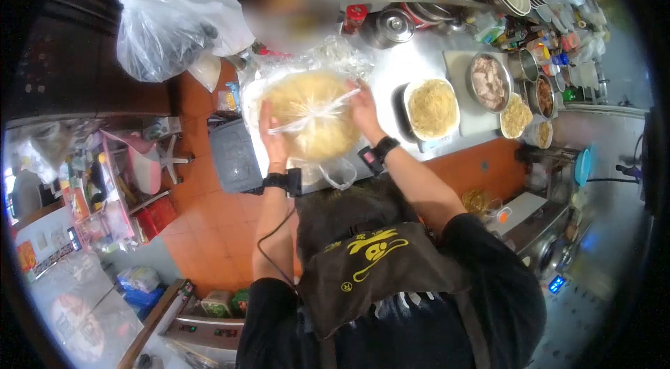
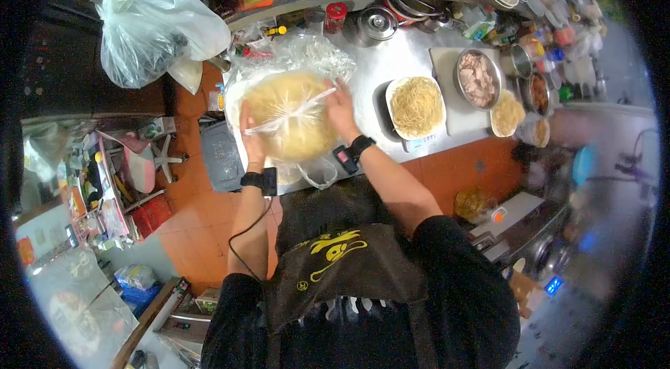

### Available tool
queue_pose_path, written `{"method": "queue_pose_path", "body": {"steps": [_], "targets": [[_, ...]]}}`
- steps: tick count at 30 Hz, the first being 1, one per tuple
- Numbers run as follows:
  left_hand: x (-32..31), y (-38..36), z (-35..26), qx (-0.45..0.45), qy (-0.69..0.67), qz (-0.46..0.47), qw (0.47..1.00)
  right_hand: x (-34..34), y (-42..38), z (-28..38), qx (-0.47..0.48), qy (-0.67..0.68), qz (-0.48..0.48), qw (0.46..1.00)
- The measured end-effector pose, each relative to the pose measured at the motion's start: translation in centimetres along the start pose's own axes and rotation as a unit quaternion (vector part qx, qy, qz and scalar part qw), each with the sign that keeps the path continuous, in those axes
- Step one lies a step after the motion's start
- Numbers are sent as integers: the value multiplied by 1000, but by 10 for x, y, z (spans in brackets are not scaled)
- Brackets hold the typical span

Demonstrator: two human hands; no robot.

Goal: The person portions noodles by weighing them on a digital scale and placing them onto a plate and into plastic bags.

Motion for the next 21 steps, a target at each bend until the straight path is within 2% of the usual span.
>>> {"method": "queue_pose_path", "body": {"steps": [1,2,3,4,5,6,7,8,9,10,11,12,13,14,15,16,17,18,20,21], "targets": [[-12,-1,-3,-9,71,47,996,-14,-1,-10,51,-37,-14,998],[-23,-3,-1,-17,141,95,985,-28,-4,-8,51,-39,-15,998],[-35,-6,6,-14,139,96,986,-41,-9,-7,62,-208,21,976],[-48,-14,25,-60,240,132,960,-50,-15,-5,68,-371,57,924],[-59,-19,30,-107,337,166,920,-52,-17,-5,66,-373,59,924],[-67,-24,35,-55,300,159,939,-55,-18,-3,104,-385,73,914],[-66,-23,37,-52,298,161,939,-58,-20,-3,141,-396,87,903],[-64,-20,31,-92,353,178,914,-60,-21,-6,200,-391,51,897],[-60,-20,24,-110,379,189,899,-57,-20,-10,199,-393,52,896],[-56,-20,15,-129,404,199,884,-53,-20,-11,198,-489,89,845],[-49,-16,6,-131,336,175,916,-49,-14,-8,200,-577,122,783],[-43,-13,-3,-133,266,151,943,-43,-7,-2,200,-577,120,782],[-31,-9,0,-135,265,148,943,-34,5,8,156,-433,60,886],[-9,-11,7,-100,227,58,967,-20,14,17,102,-273,0,957],[13,-14,9,-99,263,21,959,1,27,26,117,-313,-45,941],[35,-18,10,-96,298,-15,950,17,45,20,113,-364,-40,924],[57,-18,4,-132,406,2,904,31,64,12,91,-475,37,874],[73,-27,10,-133,407,3,904,46,77,-3,108,-544,86,828],[95,-42,25,-73,451,49,888,55,87,-3,113,-561,96,814],[99,-41,30,-73,451,48,888,55,91,-2,118,-581,106,799]]}}
Point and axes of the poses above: each hand's wrist, its own y-axis towards the middle knuckle, its own x-axis out of the back of the hand, z = x × y, the point moved 1 cm from there along y, towards the middle knuckle, and after that the axes turned 2 degrees about -z, right-handed, at the moved point
